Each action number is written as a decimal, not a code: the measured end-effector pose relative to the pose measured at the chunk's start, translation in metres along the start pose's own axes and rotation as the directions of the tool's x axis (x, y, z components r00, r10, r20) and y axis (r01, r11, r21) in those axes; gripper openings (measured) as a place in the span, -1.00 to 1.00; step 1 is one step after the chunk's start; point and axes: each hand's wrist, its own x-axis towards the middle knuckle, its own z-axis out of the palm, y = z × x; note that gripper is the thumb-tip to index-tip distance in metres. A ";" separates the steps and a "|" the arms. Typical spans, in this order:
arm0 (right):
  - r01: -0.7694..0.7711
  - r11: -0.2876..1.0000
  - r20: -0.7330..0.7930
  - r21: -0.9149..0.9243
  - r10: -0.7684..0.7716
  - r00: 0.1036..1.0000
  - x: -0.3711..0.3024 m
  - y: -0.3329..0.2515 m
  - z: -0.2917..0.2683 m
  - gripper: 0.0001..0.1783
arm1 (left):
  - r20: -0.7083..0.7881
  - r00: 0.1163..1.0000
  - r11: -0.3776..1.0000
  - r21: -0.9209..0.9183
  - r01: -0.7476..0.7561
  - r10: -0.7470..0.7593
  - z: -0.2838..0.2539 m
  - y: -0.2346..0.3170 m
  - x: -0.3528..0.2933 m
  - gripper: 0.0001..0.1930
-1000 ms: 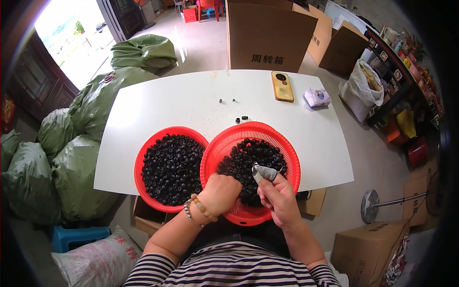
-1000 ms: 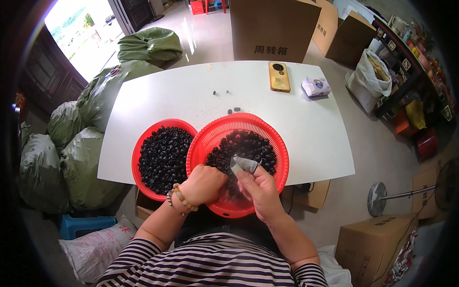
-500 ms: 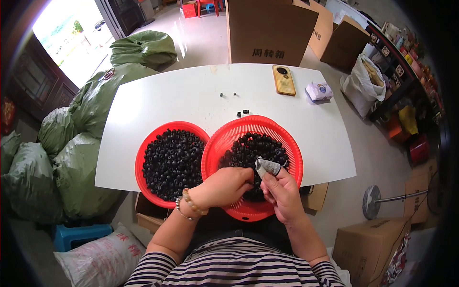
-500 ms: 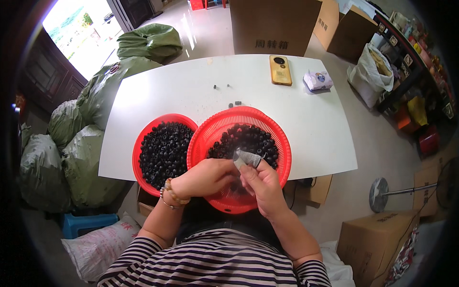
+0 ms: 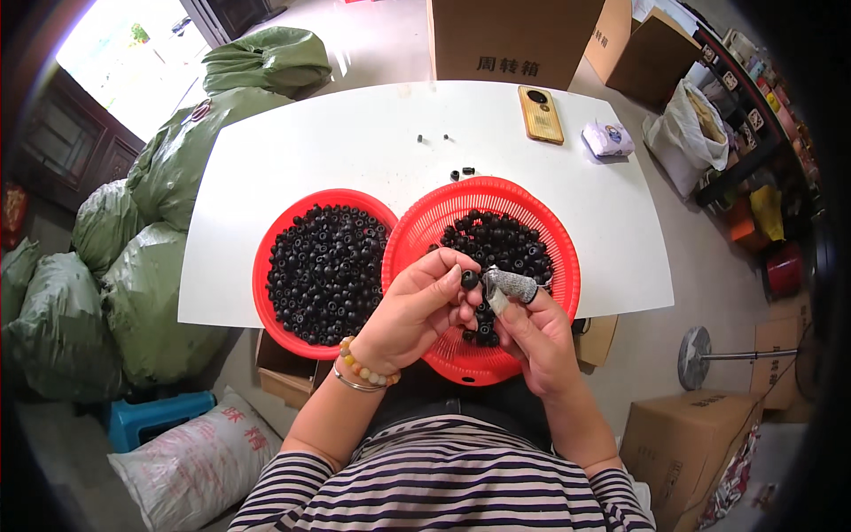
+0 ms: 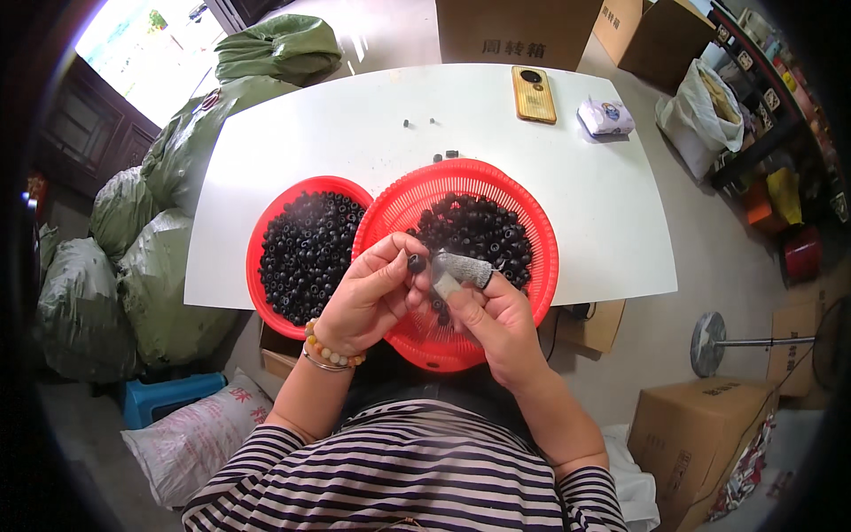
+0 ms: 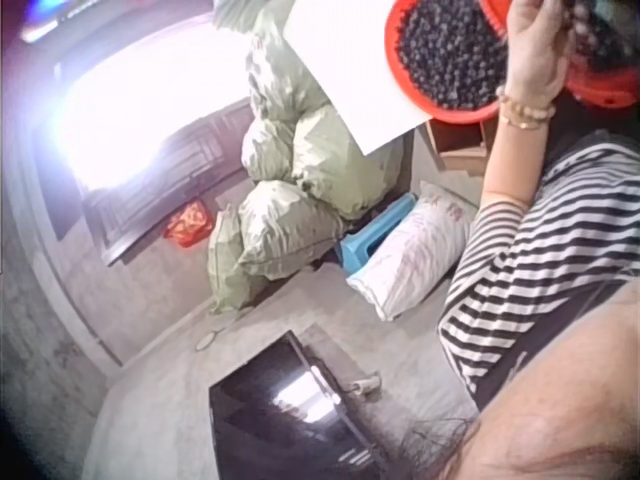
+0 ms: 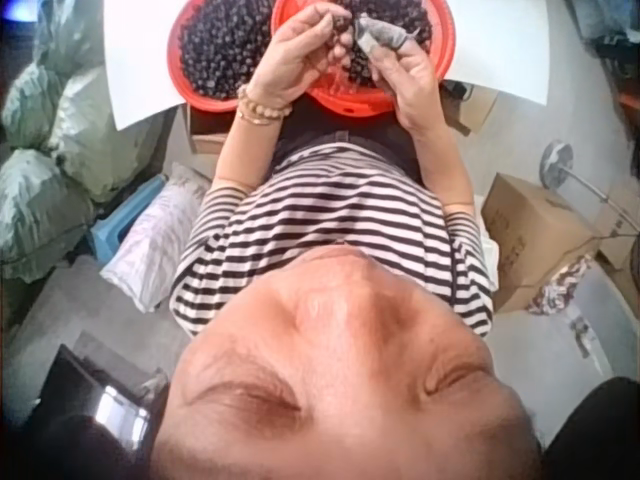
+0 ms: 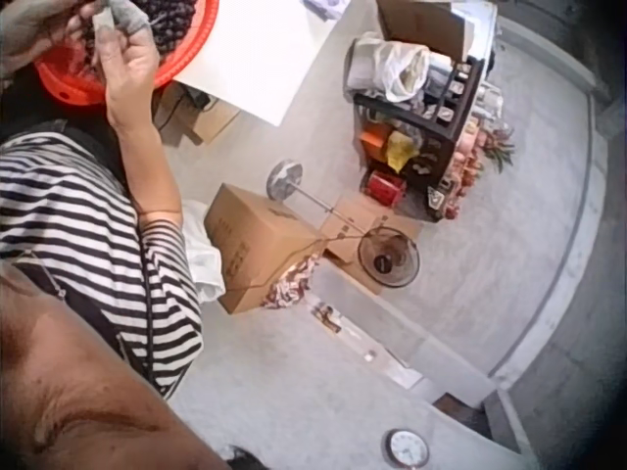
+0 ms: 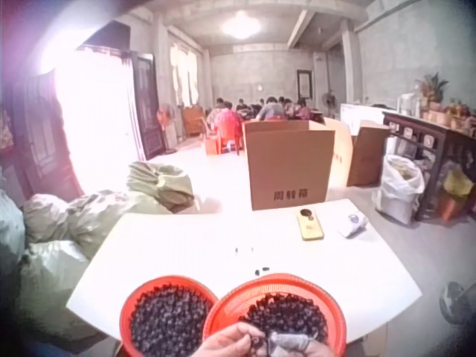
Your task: Sorting small black plastic or rubber industrial components from one container into another while wearing thumb guards.
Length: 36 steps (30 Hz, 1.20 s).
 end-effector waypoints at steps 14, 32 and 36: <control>0.149 0.979 0.193 -0.141 -0.121 0.974 0.001 0.007 -0.003 -0.53 | 0.015 0.987 0.936 -0.315 0.157 -0.161 -0.005 -0.003 -0.004 -0.81; 0.232 0.963 0.184 -0.137 -0.205 0.961 0.004 0.003 0.006 -0.58 | -0.157 0.975 0.966 -0.228 0.122 -0.160 0.008 -0.009 -0.006 -0.83; 0.212 0.966 0.144 -0.149 -0.191 0.971 0.003 0.001 0.007 -0.59 | -0.139 0.987 0.978 -0.204 0.052 -0.081 0.002 -0.012 -0.006 -0.86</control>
